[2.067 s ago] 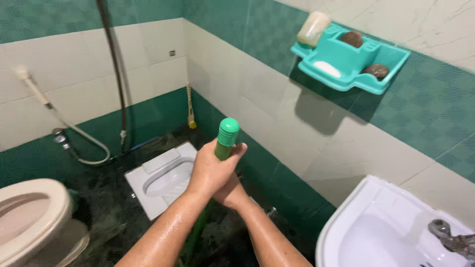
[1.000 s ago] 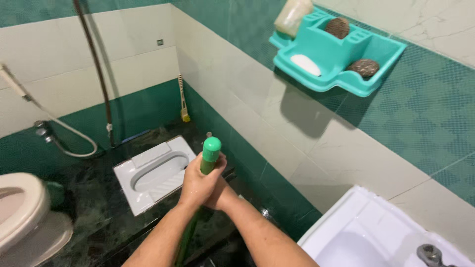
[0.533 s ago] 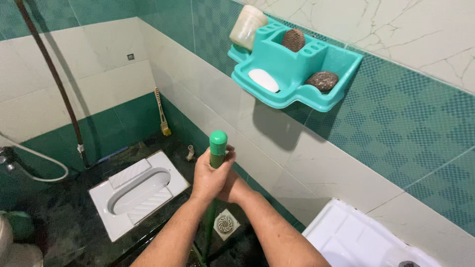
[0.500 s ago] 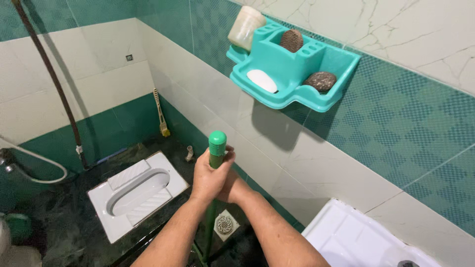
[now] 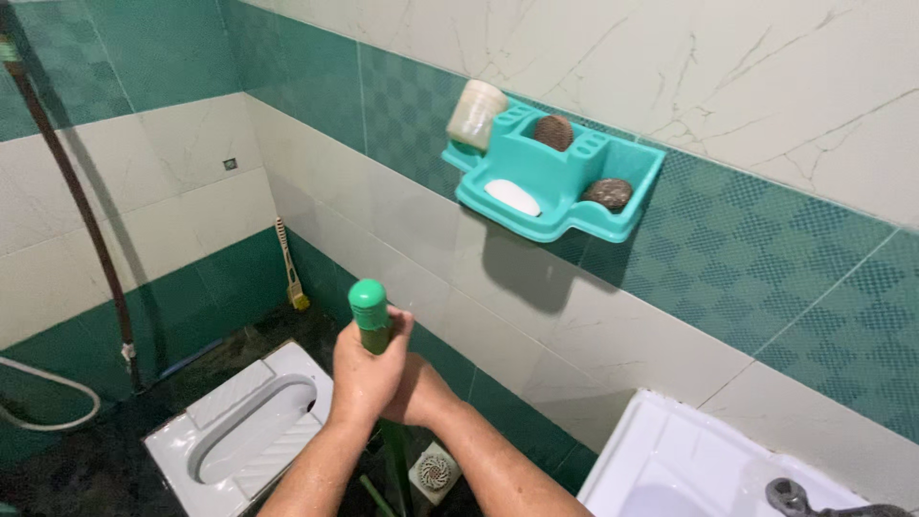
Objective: The person cleans a bidet sprayer by hand and then uses a squeegee to wipe water into a drain on the bathroom floor.
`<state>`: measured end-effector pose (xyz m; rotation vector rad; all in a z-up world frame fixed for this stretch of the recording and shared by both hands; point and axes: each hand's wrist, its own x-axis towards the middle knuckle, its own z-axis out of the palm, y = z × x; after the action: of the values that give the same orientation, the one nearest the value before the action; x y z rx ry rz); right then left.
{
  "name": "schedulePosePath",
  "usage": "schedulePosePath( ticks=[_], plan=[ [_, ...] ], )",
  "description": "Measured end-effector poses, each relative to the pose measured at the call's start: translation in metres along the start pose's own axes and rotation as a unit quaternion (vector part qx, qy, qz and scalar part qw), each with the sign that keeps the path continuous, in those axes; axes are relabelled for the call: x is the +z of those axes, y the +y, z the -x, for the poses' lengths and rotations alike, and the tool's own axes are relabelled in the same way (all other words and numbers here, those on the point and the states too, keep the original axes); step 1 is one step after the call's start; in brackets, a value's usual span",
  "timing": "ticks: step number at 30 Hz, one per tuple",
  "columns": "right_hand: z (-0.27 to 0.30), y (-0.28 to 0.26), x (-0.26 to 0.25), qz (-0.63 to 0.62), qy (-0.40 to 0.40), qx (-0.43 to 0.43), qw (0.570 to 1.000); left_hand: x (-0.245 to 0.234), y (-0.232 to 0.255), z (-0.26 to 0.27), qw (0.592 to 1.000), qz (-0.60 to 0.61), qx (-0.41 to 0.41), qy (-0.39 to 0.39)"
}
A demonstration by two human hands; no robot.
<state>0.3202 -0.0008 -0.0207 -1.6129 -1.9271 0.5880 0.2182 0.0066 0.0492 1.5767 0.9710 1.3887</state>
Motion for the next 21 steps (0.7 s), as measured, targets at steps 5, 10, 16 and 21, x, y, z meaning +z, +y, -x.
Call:
schedulePosePath(
  ticks=[5,10,16,21],
  plan=[
    [-0.028,-0.041,0.043,-0.025,-0.014,0.008,1.000,-0.066,0.010,-0.011,0.998,-0.035,-0.048,-0.006],
    [-0.038,-0.052,0.110,-0.135,0.020,-0.052,0.989,-0.115,-0.017,-0.010,0.993,-0.066,-0.077,-0.056],
    [-0.043,-0.032,0.160,-0.135,0.026,-0.050,0.989,-0.133,-0.052,-0.003,0.987,-0.060,-0.062,-0.134],
    [-0.043,-0.006,0.148,-0.073,0.040,-0.016,0.996,-0.112,-0.060,-0.005,0.986,-0.064,-0.046,-0.145]
  ],
)
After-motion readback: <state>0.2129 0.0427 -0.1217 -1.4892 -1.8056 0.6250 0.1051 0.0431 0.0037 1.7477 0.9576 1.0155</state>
